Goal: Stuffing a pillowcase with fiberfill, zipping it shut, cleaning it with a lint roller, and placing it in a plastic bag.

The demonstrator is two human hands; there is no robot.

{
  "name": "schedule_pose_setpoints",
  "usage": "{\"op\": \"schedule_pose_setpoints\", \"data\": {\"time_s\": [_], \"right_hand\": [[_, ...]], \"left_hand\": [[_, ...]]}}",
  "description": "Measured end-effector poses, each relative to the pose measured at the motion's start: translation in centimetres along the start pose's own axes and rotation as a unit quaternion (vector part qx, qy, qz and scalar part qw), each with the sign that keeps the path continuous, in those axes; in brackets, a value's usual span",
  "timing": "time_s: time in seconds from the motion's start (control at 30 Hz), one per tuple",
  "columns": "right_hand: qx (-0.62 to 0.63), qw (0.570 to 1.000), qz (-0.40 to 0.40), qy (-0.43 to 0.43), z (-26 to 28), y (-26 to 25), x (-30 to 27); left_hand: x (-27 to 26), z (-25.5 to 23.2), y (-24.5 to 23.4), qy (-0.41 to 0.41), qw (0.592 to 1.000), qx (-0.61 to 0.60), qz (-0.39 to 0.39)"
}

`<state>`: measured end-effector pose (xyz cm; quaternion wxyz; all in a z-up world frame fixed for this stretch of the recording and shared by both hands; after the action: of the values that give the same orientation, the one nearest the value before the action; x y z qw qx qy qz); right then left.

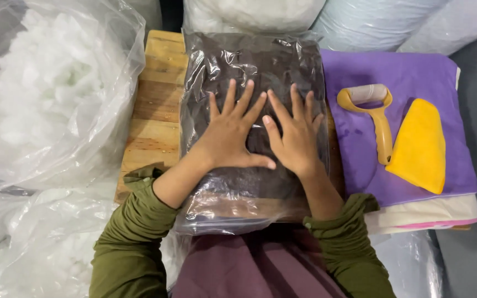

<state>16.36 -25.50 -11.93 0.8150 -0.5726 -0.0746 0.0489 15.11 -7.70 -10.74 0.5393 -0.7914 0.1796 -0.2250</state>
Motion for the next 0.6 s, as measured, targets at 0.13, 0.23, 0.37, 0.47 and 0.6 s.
{"op": "schedule_pose_setpoints", "data": {"time_s": [0.13, 0.23, 0.37, 0.47, 0.6], "right_hand": [[-0.077, 0.997, 0.009, 0.019, 0.3, 2.2, -0.8], [-0.090, 0.996, 0.004, 0.009, -0.2, 2.9, -0.8], [-0.082, 0.996, 0.011, 0.009, -1.0, 2.6, -0.3], [-0.039, 0.999, 0.028, -0.002, -2.1, 0.5, -1.0], [0.128, 0.978, -0.141, -0.084, -7.9, -6.9, -2.9]], "left_hand": [[-0.2, -0.6, 2.5, -0.008, 0.998, 0.049, 0.034], [-0.2, -0.6, 3.4, -0.008, 0.996, 0.077, 0.041], [0.4, -0.4, 2.7, -0.002, 0.996, 0.060, 0.058], [0.2, -0.1, 1.0, -0.007, 0.995, 0.023, 0.093], [0.1, 2.7, -2.1, -0.046, 0.988, -0.117, -0.087]]}}
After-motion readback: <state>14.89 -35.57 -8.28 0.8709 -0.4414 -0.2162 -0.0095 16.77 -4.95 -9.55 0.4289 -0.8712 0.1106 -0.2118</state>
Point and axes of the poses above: each hand's wrist, its own x-axis towards the middle knuckle, its own y-axis out of the palm, z = x × y, the point moved 2 cm from there along x, towards the middle knuckle, and after that the axes turned 6 degrees about y, right-handed, at the moved point
